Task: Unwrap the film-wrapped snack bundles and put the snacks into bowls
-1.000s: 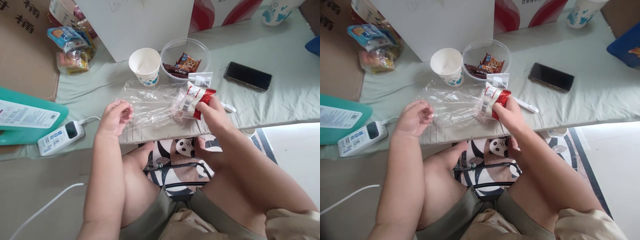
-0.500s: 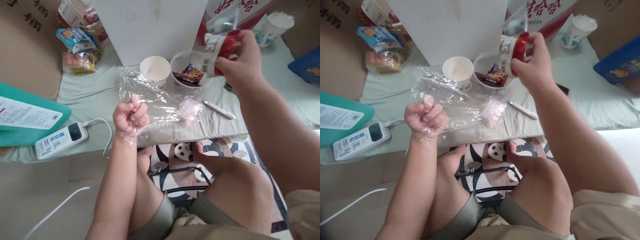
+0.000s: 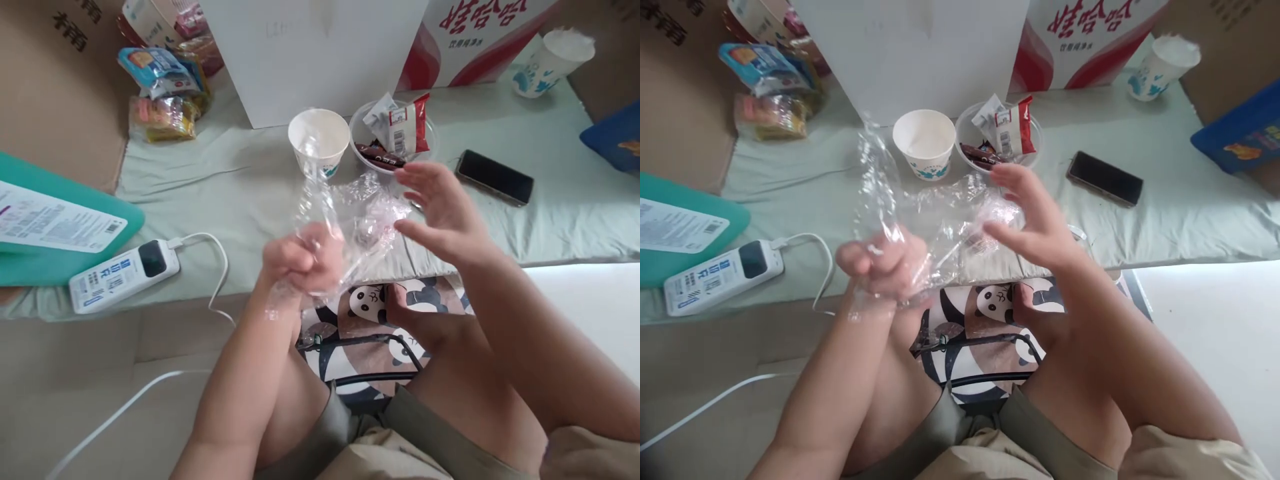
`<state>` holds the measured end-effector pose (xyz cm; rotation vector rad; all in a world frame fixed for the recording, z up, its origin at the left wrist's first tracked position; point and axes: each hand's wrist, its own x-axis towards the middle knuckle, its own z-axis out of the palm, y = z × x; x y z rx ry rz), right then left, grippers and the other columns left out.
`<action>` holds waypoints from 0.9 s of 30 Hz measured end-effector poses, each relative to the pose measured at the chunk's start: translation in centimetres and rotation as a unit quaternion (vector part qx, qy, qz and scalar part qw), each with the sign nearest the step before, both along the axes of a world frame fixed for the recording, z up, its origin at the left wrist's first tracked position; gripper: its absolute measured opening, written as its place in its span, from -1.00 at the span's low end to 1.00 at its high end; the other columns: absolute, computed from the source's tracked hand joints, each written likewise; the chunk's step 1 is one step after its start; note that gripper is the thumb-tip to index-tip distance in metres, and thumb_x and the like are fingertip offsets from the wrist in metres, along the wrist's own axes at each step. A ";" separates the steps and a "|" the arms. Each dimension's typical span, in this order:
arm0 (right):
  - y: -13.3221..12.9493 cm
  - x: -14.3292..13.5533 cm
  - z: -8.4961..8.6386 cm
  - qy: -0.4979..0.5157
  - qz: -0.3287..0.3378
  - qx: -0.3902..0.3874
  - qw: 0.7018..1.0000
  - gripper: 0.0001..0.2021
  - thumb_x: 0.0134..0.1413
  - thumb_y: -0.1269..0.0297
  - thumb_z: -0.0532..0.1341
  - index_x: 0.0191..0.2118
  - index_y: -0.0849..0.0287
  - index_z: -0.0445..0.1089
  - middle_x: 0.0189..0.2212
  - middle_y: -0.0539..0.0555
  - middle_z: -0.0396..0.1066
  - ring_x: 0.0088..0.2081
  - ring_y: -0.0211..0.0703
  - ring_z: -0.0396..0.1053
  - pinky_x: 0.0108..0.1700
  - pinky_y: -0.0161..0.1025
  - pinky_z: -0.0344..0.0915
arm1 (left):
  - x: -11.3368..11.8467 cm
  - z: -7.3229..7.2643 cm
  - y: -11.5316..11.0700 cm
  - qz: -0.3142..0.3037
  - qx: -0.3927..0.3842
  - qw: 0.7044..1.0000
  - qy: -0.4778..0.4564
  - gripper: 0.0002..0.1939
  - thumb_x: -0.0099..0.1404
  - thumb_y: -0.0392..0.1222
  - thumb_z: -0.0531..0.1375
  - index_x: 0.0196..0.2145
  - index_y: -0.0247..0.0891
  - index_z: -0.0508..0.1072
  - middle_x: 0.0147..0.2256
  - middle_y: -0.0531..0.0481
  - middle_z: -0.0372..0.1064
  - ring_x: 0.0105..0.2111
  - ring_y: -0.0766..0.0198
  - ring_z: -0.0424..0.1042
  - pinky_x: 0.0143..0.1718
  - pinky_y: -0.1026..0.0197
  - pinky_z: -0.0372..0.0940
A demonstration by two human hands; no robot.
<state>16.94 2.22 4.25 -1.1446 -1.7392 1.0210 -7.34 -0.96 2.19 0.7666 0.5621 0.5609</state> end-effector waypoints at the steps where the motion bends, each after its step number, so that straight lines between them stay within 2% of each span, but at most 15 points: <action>1: -0.2 -0.5 0.2 0.026 0.046 -0.012 0.999 -0.31 -0.25 0.20 0.54 0.10 -0.05 0.39 0.20 0.09 0.38 0.33 0.15 0.27 0.32 0.11 0.30 | 0.9 0.3 -0.6 -0.059 0.014 0.998 -0.021 -0.32 -0.41 0.39 0.40 -0.72 -0.09 0.08 -0.84 0.19 -0.28 -0.91 0.40 -0.22 -0.92 0.21 -0.22; 3: -0.1 -1.6 1.2 0.063 0.118 -0.033 0.990 -0.16 -0.41 0.15 0.60 0.14 -0.04 0.38 0.22 0.09 0.34 0.37 0.18 0.20 0.32 0.08 0.29 | 2.4 0.9 -1.6 -0.137 0.021 0.989 -0.044 -0.39 -0.38 0.40 0.41 -0.71 -0.09 0.23 -0.84 0.13 -0.12 -0.92 0.37 -0.15 -0.93 0.18 -0.19; 5: 0.3 -2.5 2.6 0.081 0.180 -0.058 0.979 -0.15 -0.45 0.11 0.60 0.12 0.00 0.41 0.09 0.08 0.42 0.28 0.13 0.32 0.23 0.03 0.37 | 3.0 1.4 -2.4 -0.180 0.043 0.982 -0.039 -0.42 -0.33 0.45 0.39 -0.67 -0.07 0.35 -0.83 0.06 0.03 -0.91 0.29 -0.03 -0.93 0.12 -0.06; 6: 0.5 -2.7 3.3 0.078 0.214 -0.076 0.971 -0.21 -0.41 0.09 0.59 0.08 0.03 0.43 -0.03 0.06 0.46 0.16 0.07 0.42 0.15 -0.02 0.42 | 2.9 1.4 -2.6 -0.173 0.069 0.982 -0.025 -0.42 -0.34 0.47 0.39 -0.66 -0.06 0.38 -0.82 0.04 0.07 -0.90 0.24 0.04 -0.92 0.10 0.01; 8: 0.5 -2.6 4.5 0.050 0.282 -0.124 0.950 -0.42 -0.26 0.10 0.54 -0.03 0.09 0.48 -0.28 -0.02 0.47 -0.16 -0.13 0.50 -0.10 -0.17 0.48 | 2.0 0.8 -2.6 -0.090 0.134 0.987 0.014 -0.37 -0.41 0.53 0.39 -0.66 -0.04 0.36 -0.83 0.03 0.08 -0.88 0.19 0.12 -0.89 0.09 0.07; 10: 0.1 -1.8 5.2 0.023 0.320 -0.172 0.931 -0.68 -0.08 0.13 0.47 -0.21 0.14 0.49 -0.47 -0.08 0.39 -0.43 -0.29 0.37 -0.36 -0.31 0.38 | 0.6 -0.2 -2.1 -0.027 0.170 0.984 0.036 -0.33 -0.41 0.55 0.38 -0.64 -0.04 0.31 -0.83 0.06 0.04 -0.86 0.20 0.14 -0.88 0.12 0.05; 12: -0.6 -0.5 5.1 0.028 0.312 -0.205 0.927 -0.78 0.04 0.14 0.41 -0.34 0.15 0.45 -0.55 -0.10 0.32 -0.53 -0.36 0.24 -0.48 -0.35 0.24 | -0.9 -1.0 -1.3 0.007 0.145 0.989 0.029 -0.29 -0.26 0.65 0.27 -0.62 -0.06 0.24 -0.83 0.12 -0.05 -0.86 0.28 0.07 -0.85 0.19 -0.02; 15: -2.0 1.6 3.5 0.103 0.247 -0.212 0.940 -0.71 0.08 0.08 0.41 -0.42 0.13 0.38 -0.54 -0.08 0.31 -0.50 -0.35 0.25 -0.42 -0.32 0.30 | -2.1 -0.9 0.3 0.083 0.086 0.992 0.028 -0.34 0.03 0.59 0.18 -0.58 -0.09 0.19 -0.81 0.19 -0.18 -0.85 0.41 -0.09 -0.81 0.26 -0.09; 17: -3.0 2.5 1.7 0.176 0.186 -0.213 0.943 -0.61 0.00 -0.03 0.45 -0.45 0.12 0.33 -0.52 -0.08 0.31 -0.48 -0.32 0.29 -0.35 -0.26 0.37 | -2.0 -0.1 1.2 0.133 0.051 0.988 0.053 -0.43 0.14 0.45 0.21 -0.52 -0.13 0.29 -0.78 0.20 -0.13 -0.83 0.45 -0.15 -0.78 0.28 -0.14; 18: -3.4 2.7 0.8 0.209 0.147 -0.218 0.942 -0.56 -0.05 -0.08 0.46 -0.46 0.11 0.29 -0.52 -0.08 0.30 -0.48 -0.31 0.29 -0.34 -0.24 0.38 | -1.7 0.4 1.4 0.144 0.031 0.986 0.072 -0.45 0.17 0.42 0.20 -0.47 -0.16 0.38 -0.75 0.15 -0.02 -0.81 0.44 -0.08 -0.77 0.28 -0.10; 20: -4.1 2.6 -0.7 0.242 0.047 -0.231 0.941 -0.52 -0.10 -0.11 0.45 -0.48 0.09 0.22 -0.52 -0.08 0.29 -0.50 -0.29 0.28 -0.37 -0.22 0.37 | -0.6 0.9 1.4 0.138 0.001 0.986 0.090 -0.31 0.18 0.52 0.13 -0.34 -0.25 0.53 -0.61 -0.04 0.30 -0.69 0.30 0.26 -0.68 0.23 0.15; 22: -4.3 2.2 -2.0 0.242 -0.079 -0.225 0.941 -0.55 -0.07 -0.05 0.42 -0.50 0.08 0.16 -0.54 -0.08 0.28 -0.52 -0.30 0.26 -0.41 -0.24 0.32 | 0.6 0.7 1.0 0.113 -0.009 0.991 0.077 -0.08 0.10 0.68 0.02 -0.26 -0.31 0.59 -0.38 -0.28 0.52 -0.39 0.03 0.55 -0.48 0.09 0.41; 24: -4.1 1.8 -2.9 0.232 -0.183 -0.215 0.931 -0.60 -0.05 0.01 0.37 -0.51 0.07 0.14 -0.57 -0.09 0.25 -0.55 -0.30 0.23 -0.47 -0.27 0.24 | 1.7 0.0 0.2 0.086 -0.002 0.995 0.048 0.02 -0.01 0.74 0.04 -0.20 -0.33 0.60 -0.15 -0.41 0.57 -0.09 -0.19 0.58 -0.28 -0.05 0.51; 26: -3.9 1.5 -3.6 0.235 -0.234 -0.210 0.920 -0.63 -0.03 0.05 0.35 -0.50 0.07 0.14 -0.61 -0.11 0.21 -0.58 -0.32 0.21 -0.51 -0.30 0.16 | 2.8 -0.8 -0.4 0.073 0.009 0.997 0.026 -0.05 -0.09 0.66 0.23 -0.15 -0.31 0.60 -0.05 -0.40 0.56 0.03 -0.22 0.54 -0.16 -0.10 0.52; 27: -3.8 1.4 -3.8 0.240 -0.239 -0.207 0.918 -0.64 -0.01 0.07 0.35 -0.50 0.07 0.14 -0.61 -0.12 0.20 -0.60 -0.34 0.20 -0.52 -0.31 0.14 | 3.3 -1.1 -0.7 0.075 0.011 0.997 0.027 -0.15 -0.10 0.54 0.36 -0.15 -0.29 0.60 -0.04 -0.35 0.56 0.03 -0.17 0.54 -0.12 -0.08 0.53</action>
